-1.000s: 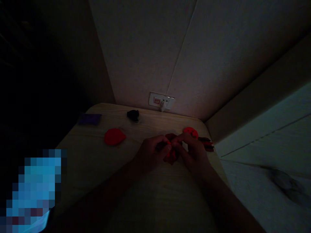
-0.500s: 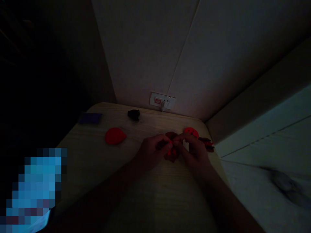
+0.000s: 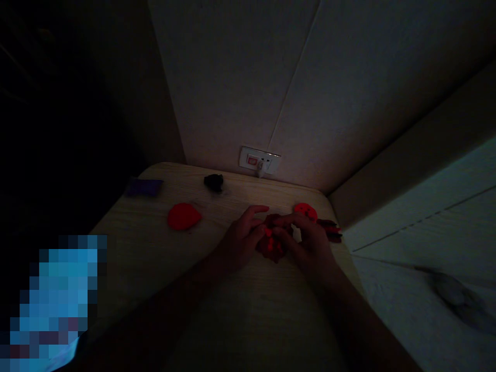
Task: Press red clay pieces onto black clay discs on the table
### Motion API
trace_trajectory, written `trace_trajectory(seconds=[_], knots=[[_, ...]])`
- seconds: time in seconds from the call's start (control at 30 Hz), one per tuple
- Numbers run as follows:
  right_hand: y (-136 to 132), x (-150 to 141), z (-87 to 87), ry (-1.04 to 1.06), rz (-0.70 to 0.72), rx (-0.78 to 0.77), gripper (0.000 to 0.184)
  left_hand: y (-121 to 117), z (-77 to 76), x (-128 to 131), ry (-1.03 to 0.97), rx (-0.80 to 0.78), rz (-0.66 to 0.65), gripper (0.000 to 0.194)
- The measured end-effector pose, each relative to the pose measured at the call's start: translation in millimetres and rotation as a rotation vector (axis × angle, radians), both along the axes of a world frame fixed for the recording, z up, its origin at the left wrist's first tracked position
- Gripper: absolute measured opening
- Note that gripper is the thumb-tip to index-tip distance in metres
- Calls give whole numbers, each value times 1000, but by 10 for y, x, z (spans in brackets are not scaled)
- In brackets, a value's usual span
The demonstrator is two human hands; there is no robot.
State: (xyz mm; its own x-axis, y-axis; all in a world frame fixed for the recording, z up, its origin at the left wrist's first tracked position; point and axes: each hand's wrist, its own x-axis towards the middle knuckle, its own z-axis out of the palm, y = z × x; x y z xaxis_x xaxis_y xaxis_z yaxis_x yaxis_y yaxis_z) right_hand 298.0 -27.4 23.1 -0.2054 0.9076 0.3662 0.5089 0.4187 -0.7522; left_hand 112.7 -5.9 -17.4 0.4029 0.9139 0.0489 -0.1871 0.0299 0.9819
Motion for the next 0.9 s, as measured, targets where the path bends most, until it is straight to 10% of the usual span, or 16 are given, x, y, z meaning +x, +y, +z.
trace_trajectory(seconds=[0.9], knots=[[33, -5, 33, -76, -61, 101, 5, -22, 75, 24, 33, -4, -19, 37]])
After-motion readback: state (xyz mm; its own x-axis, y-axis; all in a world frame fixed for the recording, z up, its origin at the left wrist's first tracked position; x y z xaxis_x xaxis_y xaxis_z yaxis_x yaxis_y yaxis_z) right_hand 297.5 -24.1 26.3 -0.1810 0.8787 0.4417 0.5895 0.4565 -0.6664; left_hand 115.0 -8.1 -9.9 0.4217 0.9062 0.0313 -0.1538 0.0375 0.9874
